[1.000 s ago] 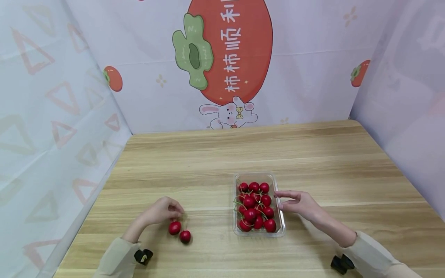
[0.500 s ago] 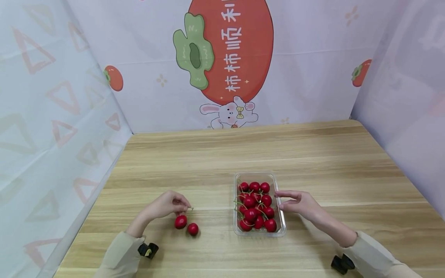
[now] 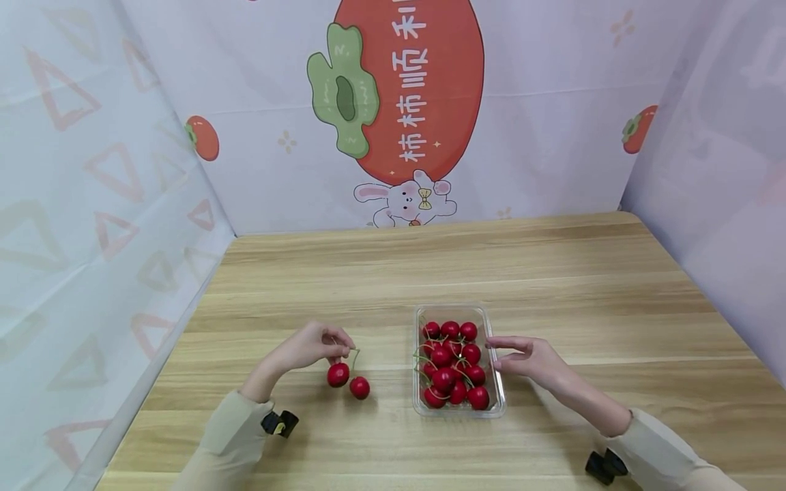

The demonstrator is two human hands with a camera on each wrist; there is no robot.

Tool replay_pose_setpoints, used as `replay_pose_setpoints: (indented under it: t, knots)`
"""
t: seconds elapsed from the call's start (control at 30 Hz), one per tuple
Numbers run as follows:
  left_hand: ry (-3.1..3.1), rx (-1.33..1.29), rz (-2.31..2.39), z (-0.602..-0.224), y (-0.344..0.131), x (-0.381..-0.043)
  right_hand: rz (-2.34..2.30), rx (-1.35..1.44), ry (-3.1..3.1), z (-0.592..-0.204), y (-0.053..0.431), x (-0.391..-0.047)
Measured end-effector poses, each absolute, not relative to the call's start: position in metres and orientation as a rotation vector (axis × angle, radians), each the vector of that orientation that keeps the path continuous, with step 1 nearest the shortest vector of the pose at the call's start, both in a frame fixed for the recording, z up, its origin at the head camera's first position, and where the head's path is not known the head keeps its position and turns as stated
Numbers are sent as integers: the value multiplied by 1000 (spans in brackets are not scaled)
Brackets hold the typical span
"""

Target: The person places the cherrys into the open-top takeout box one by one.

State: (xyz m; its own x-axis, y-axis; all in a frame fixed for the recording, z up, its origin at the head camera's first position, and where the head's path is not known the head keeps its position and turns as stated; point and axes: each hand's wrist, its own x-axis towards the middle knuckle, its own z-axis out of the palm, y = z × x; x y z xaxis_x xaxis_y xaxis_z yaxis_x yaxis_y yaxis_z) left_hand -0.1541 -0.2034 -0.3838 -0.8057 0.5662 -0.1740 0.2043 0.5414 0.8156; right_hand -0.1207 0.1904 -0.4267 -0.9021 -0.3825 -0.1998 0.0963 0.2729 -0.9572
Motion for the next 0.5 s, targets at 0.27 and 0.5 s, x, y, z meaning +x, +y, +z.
replay_pose_setpoints:
  t: [0.27, 0.5]
  knots:
    - [2345, 622, 1201, -374, -185, -162, -1687, -277, 2139, -426, 191, -120]
    - [2340, 632, 1237, -367, -171, -170, -1678, -272, 2142, -428, 191, -121]
